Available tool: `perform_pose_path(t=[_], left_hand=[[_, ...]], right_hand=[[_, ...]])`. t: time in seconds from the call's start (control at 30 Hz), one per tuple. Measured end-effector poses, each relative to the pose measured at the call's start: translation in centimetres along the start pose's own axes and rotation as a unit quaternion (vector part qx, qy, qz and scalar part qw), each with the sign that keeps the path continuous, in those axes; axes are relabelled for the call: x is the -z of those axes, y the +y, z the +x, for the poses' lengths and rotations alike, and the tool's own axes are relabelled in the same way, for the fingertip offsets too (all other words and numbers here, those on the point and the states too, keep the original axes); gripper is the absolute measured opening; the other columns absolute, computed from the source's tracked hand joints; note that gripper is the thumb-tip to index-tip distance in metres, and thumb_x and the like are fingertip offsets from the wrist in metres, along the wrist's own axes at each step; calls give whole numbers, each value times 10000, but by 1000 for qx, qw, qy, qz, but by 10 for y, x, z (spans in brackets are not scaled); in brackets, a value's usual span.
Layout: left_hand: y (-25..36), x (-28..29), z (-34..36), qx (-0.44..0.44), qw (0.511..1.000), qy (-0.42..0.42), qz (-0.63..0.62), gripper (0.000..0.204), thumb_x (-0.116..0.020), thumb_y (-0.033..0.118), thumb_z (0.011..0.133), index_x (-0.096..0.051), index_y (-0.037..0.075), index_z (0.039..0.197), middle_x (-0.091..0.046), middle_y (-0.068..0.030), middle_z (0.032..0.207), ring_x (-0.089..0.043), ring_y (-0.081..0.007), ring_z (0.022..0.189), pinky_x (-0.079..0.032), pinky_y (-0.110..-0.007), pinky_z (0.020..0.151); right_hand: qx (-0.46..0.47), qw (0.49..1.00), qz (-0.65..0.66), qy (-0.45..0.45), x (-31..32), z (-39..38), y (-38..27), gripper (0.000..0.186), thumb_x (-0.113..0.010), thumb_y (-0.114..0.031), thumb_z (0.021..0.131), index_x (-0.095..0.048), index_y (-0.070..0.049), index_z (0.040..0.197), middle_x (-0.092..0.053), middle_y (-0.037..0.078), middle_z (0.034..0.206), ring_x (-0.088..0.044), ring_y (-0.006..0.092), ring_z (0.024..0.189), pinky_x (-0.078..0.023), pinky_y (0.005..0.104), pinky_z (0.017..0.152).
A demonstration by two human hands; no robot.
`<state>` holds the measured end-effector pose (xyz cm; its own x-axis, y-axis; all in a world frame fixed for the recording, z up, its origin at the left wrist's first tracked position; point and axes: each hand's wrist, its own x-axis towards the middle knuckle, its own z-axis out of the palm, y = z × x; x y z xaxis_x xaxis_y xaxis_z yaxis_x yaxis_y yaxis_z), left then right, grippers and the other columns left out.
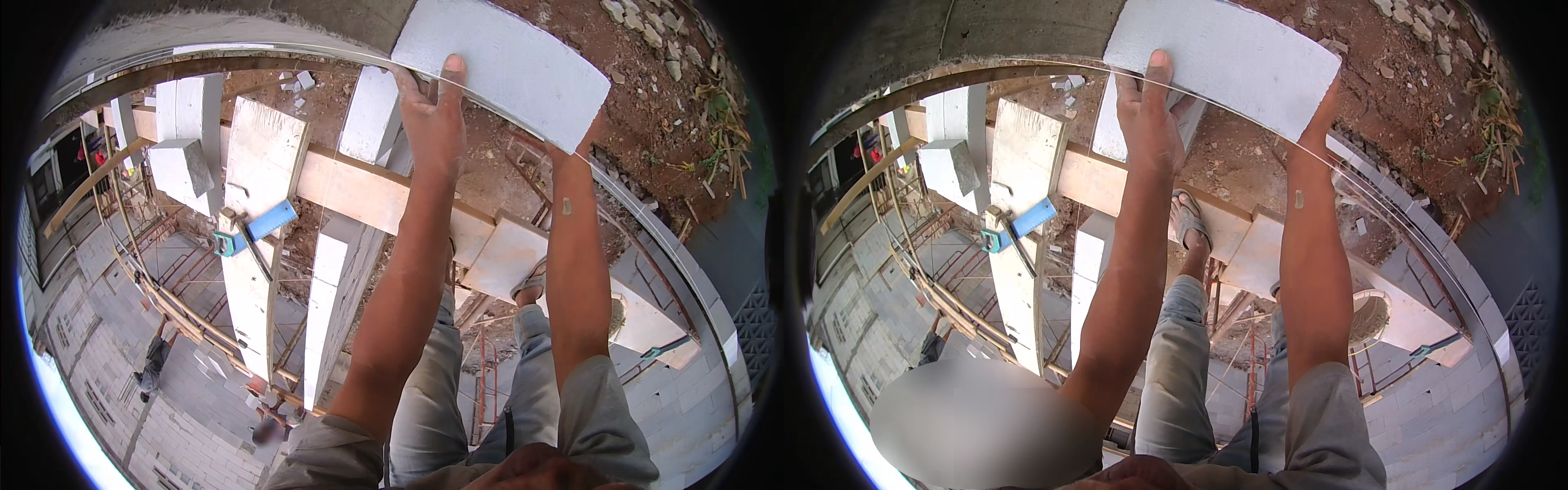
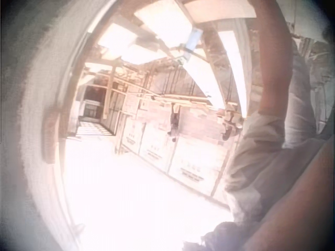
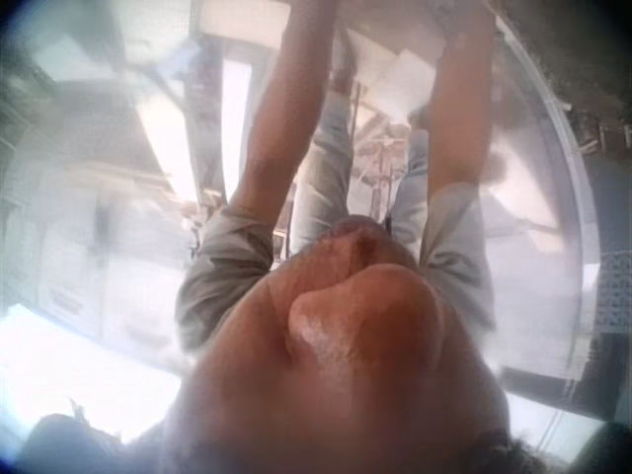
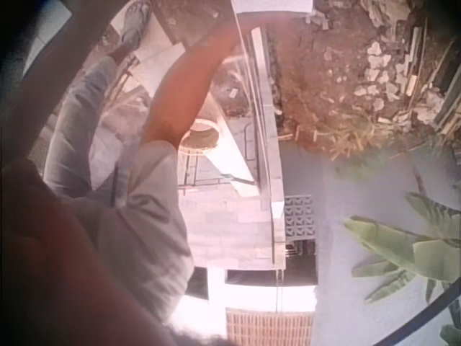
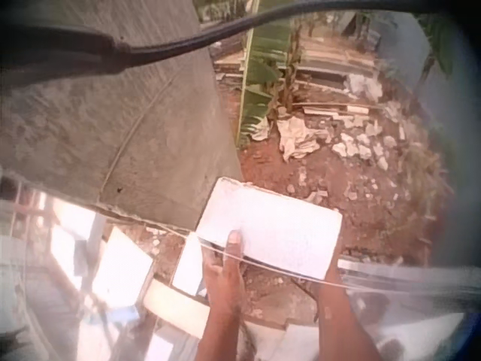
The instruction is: The person measures a white tile with a tape measure, cuts it with a hand saw, applies mortar with a trowel, and places the tile onto a wall. The person repeats the process with another tile, tapping it into place with a hammer.
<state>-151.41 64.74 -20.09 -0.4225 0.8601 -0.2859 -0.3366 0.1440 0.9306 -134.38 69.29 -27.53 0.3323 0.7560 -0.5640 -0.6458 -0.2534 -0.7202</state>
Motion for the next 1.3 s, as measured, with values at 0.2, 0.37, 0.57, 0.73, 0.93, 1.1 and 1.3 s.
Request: perform_pose_path(t=[0.2,0.37,0.57,0.73,0.93,1.1,1.3], left_hand=[[7,0,-8,56,998,30,11,921,-663,434,899,-141,-39,1491,-364,-233,1427,-451,-309,1269,-414,-410,1032],[8,3,-7,42,998,46,-6,899,-659,410,914,-159,-51,1502,-377,-227,1426,-446,-254,1272,-377,-337,1069],[2,3,-6,26,1000,4,-15,810,-663,364,925,-236,-46,1478,-425,-190,1397,-432,-225,1249,-337,-331,1063],[6,5,-6,26,999,28,13,854,-653,431,913,-231,-56,1474,-416,-208,1396,-423,-251,1264,-365,-343,1067],[9,6,-7,46,998,42,14,957,-675,475,881,-163,-60,1488,-404,-227,1393,-490,-305,1225,-472,-422,983],[9,-1,-9,70,997,13,-7,1042,-700,474,858,-75,-44,1512,-381,-261,1399,-487,-352,1233,-482,-472,979],[6,1,-10,62,997,48,-4,719,-675,441,873,-317,106,1399,-450,-156,1312,-464,-307,1211,-444,-525,927]], right_hand=[[9,993,-119,-8,5,-5,-2,618,-326,-533,1012,-526,-23,1299,-599,124,1218,-591,233,1099,-478,380,926],[36,996,-85,-21,-8,-9,-29,820,-266,-664,963,-454,19,1376,-567,177,1279,-549,266,1167,-421,392,1011],[-31,987,39,-153,9,25,-6,1089,-413,-826,805,-303,26,1475,-388,224,1465,-428,334,1322,-387,442,1059],[-79,968,94,-218,-4,15,-7,1012,-410,-780,850,-329,37,1440,-529,230,1303,-540,351,1181,-447,445,996],[-65,989,90,-93,-44,-32,-46,1013,-339,-820,843,-300,-22,1465,-594,264,1216,-625,367,1055,-501,468,932],[-96,981,67,-156,-38,-16,-38,1057,-379,-834,816,-293,-5,1467,-568,285,1240,-609,369,1093,-498,455,941],[-85,979,61,-173,-31,-4,-25,1009,-397,-803,838,-343,11,1433,-603,221,1182,-642,314,1005,-522,414,894]])
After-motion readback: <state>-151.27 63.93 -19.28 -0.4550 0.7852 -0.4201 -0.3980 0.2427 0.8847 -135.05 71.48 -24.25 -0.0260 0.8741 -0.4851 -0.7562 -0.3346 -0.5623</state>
